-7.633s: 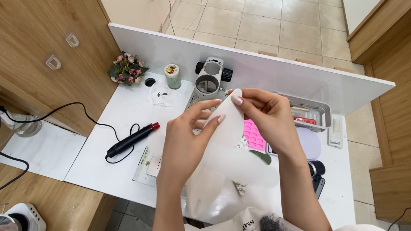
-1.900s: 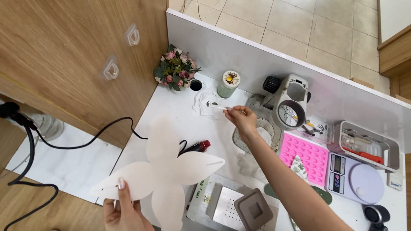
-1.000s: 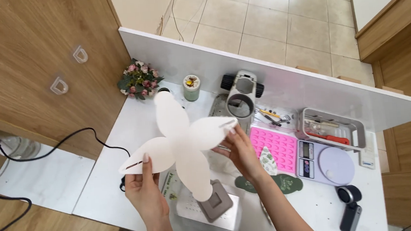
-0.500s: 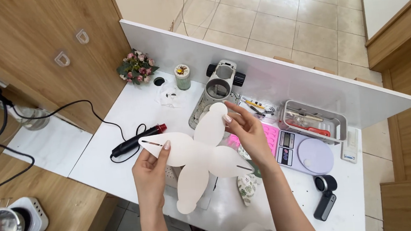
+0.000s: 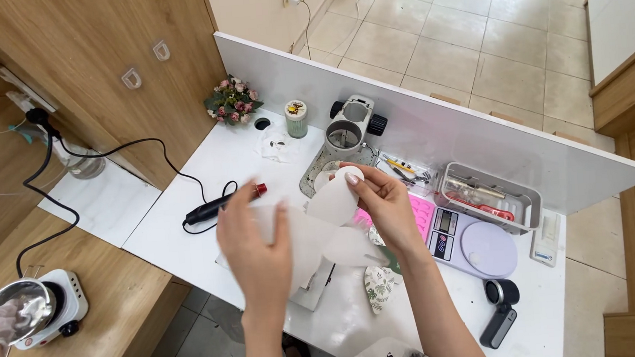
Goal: Packaging a candle into a decorative paper box.
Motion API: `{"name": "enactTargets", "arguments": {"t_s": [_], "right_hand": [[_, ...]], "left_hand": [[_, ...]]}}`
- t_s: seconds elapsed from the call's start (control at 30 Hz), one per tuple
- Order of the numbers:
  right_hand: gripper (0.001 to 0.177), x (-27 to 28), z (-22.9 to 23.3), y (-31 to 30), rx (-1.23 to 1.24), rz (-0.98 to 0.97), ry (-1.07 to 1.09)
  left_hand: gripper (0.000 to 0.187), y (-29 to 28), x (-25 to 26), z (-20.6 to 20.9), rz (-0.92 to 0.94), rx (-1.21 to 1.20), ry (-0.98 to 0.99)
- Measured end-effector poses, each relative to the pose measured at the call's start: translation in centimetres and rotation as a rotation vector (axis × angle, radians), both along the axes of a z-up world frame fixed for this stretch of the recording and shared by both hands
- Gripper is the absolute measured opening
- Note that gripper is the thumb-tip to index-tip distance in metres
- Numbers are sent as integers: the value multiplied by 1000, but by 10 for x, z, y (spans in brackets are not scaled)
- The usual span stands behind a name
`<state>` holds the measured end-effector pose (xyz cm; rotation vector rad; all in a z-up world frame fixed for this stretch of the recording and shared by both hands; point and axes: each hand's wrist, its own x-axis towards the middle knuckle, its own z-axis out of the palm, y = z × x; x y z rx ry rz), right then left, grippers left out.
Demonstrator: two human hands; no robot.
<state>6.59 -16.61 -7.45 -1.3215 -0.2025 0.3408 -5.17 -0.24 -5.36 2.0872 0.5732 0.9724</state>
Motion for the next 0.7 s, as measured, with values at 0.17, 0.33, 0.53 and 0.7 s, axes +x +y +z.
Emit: {"name": "enactTargets", "arguments": {"t_s": [0.17,0.33,0.53,0.7], "right_hand": [[35,-5,3,-3,-24,-40,-59],[31,-6,7,-8,-21,9,-147],[31,-12,28,-4,-129,21,-112],[33,-12,30,-1,-102,9,-51]], "left_hand": [[34,-19,17,19,-119,425,56],[38,-19,25,20,-423,19,118],[29,-15,32,11,-579,-734,117],[30,-15,38,6,-541,-753,105]]}}
